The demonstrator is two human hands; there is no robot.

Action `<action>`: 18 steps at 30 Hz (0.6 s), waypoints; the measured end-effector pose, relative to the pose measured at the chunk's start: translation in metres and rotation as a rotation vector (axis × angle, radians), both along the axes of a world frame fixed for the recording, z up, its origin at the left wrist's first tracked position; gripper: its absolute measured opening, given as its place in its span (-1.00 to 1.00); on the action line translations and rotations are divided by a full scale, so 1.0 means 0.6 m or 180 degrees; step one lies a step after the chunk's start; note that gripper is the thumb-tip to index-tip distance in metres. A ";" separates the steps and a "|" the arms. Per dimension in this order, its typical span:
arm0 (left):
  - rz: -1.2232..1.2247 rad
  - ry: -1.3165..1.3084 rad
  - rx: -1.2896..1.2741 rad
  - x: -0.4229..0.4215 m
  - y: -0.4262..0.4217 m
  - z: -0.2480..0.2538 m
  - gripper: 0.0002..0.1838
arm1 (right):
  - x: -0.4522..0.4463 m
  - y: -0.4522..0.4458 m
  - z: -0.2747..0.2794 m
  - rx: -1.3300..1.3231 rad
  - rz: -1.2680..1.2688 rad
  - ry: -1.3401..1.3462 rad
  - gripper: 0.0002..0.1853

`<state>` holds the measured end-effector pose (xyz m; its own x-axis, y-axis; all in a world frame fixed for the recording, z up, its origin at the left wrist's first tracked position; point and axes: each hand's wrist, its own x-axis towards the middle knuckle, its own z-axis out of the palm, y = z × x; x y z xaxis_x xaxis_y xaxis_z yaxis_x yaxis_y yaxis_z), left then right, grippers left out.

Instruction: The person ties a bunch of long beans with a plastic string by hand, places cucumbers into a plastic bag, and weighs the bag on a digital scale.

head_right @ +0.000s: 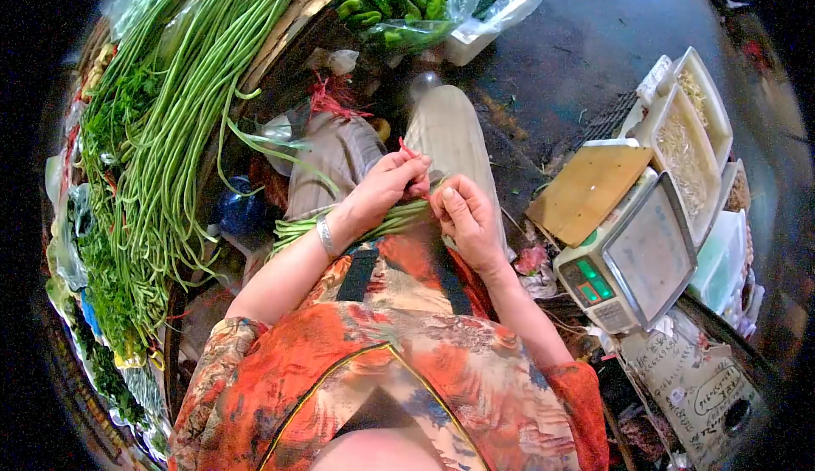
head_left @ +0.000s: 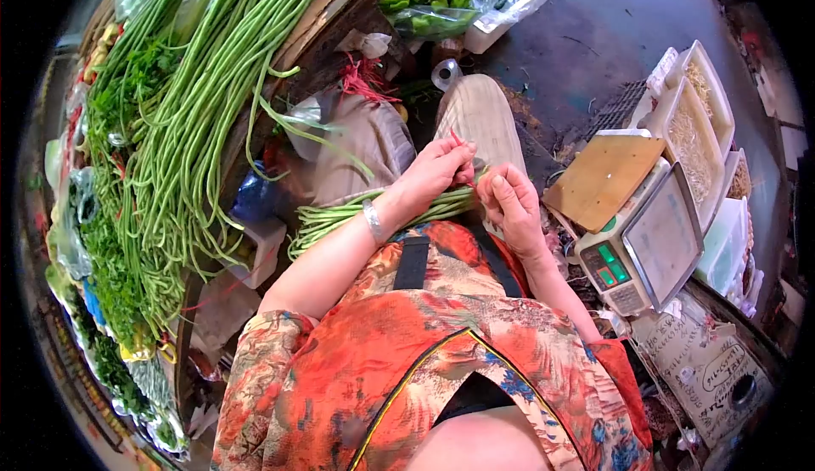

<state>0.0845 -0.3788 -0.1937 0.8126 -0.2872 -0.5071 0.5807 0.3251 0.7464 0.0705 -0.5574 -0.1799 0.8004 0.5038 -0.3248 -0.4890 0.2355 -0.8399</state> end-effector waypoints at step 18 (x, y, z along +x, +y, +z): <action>-0.0117 0.0040 -0.0081 -0.001 0.026 0.006 -0.79 | 0.001 0.003 0.009 0.0049 -0.0213 -0.0003 -0.79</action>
<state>0.0838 -0.3630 -0.1899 0.7949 -0.3295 -0.5094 0.6019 0.3222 0.7307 0.0713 -0.5556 -0.1747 0.8328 0.4541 -0.3167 -0.4711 0.2806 -0.8363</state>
